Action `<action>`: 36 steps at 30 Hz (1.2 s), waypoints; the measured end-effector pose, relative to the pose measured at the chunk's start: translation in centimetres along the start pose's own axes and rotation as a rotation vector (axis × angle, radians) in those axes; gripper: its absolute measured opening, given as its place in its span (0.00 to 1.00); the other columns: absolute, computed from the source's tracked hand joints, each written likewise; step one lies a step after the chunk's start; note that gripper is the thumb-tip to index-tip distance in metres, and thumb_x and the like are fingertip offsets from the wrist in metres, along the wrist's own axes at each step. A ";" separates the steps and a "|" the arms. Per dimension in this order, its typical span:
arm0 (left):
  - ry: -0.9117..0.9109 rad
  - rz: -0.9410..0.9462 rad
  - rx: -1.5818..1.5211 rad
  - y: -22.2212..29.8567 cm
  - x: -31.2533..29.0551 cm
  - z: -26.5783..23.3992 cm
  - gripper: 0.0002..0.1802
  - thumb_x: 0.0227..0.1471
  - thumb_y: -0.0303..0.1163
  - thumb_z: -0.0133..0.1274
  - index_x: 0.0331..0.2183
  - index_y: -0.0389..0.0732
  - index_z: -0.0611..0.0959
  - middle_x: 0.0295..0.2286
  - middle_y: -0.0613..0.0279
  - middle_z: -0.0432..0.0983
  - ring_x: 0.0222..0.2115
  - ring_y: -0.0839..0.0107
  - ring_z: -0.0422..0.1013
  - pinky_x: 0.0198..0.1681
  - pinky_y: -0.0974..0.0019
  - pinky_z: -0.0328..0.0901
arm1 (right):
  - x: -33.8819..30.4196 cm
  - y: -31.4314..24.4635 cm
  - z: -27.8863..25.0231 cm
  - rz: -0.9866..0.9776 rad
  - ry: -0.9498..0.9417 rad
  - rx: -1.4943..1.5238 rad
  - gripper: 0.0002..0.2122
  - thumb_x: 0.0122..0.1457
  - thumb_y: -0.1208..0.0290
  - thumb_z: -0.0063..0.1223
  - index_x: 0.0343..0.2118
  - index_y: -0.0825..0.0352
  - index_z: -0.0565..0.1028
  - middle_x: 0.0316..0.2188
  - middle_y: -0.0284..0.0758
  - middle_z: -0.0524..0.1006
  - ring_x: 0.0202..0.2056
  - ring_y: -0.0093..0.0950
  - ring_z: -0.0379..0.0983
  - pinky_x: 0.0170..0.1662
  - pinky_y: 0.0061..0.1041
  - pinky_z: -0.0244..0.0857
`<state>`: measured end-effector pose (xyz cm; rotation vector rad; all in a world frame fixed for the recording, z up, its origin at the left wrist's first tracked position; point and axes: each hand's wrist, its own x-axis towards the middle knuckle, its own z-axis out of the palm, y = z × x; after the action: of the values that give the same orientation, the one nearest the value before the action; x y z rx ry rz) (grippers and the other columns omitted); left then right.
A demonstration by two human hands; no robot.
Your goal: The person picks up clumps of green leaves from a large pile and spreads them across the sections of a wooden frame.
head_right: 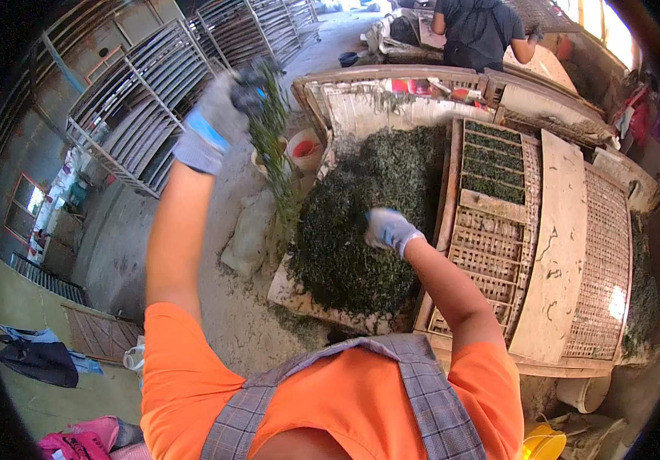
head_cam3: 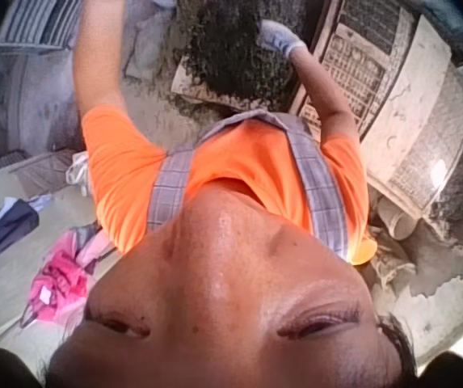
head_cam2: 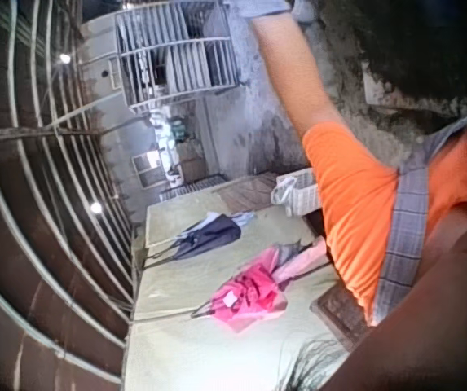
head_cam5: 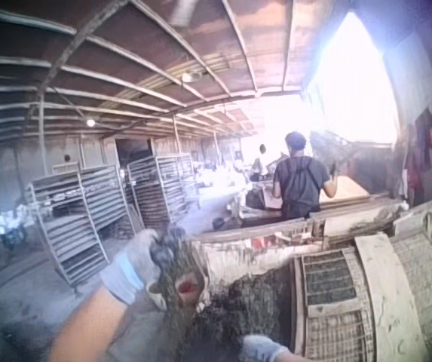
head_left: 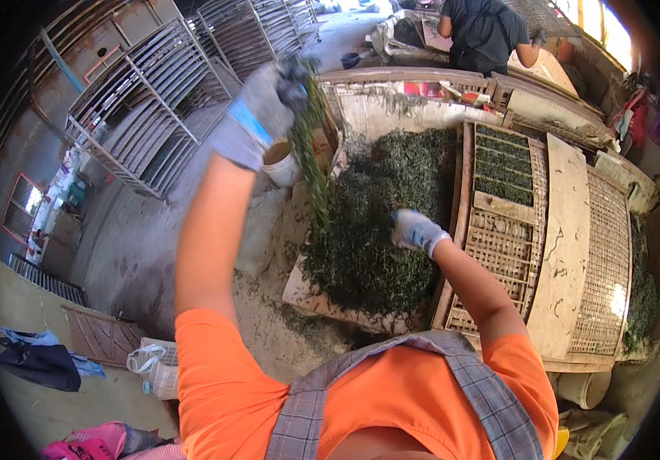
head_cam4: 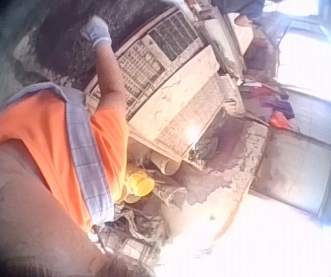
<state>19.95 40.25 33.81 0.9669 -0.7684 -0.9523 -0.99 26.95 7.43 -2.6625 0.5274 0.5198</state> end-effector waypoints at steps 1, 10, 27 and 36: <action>0.255 -0.001 0.004 -2.1 -0.2 1.9 0.16 0.58 0.34 0.37 0.37 0.41 0.80 0.25 0.64 0.76 0.19 0.74 0.68 0.23 0.70 0.64 | -1.7 -1.9 -2.5 -0.110 0.202 0.342 0.14 0.58 0.64 0.55 0.42 0.67 0.76 0.29 0.40 0.80 0.31 0.35 0.76 0.33 0.32 0.71; 0.448 0.007 -0.182 -4.6 -1.4 -1.9 0.16 0.63 0.35 0.34 0.42 0.44 0.77 0.24 0.70 0.74 0.15 0.80 0.60 0.18 0.75 0.59 | 0.9 -4.2 7.4 -0.139 0.377 0.235 0.13 0.56 0.61 0.52 0.39 0.64 0.77 0.31 0.45 0.80 0.34 0.43 0.77 0.38 0.39 0.71; 0.147 -0.237 -0.132 -13.3 -11.8 -7.1 0.17 0.63 0.42 0.46 0.46 0.43 0.78 0.19 0.75 0.66 0.12 0.85 0.53 0.13 0.78 0.48 | 3.1 -5.3 0.3 -0.196 0.536 0.262 0.17 0.50 0.69 0.52 0.45 0.54 0.78 0.32 0.41 0.81 0.33 0.39 0.78 0.39 0.35 0.74; 0.281 0.270 -0.085 -4.5 -13.7 -4.3 0.21 0.63 0.42 0.43 0.51 0.39 0.76 0.25 0.73 0.69 0.18 0.87 0.57 0.17 0.79 0.53 | 5.9 2.7 12.7 0.117 -0.026 0.258 0.16 0.51 0.60 0.54 0.41 0.62 0.81 0.26 0.38 0.79 0.29 0.34 0.77 0.36 0.34 0.72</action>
<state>16.89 53.02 26.44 0.8739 -0.5977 -0.5944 -0.63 28.38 -6.78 -2.3877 0.6957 0.4839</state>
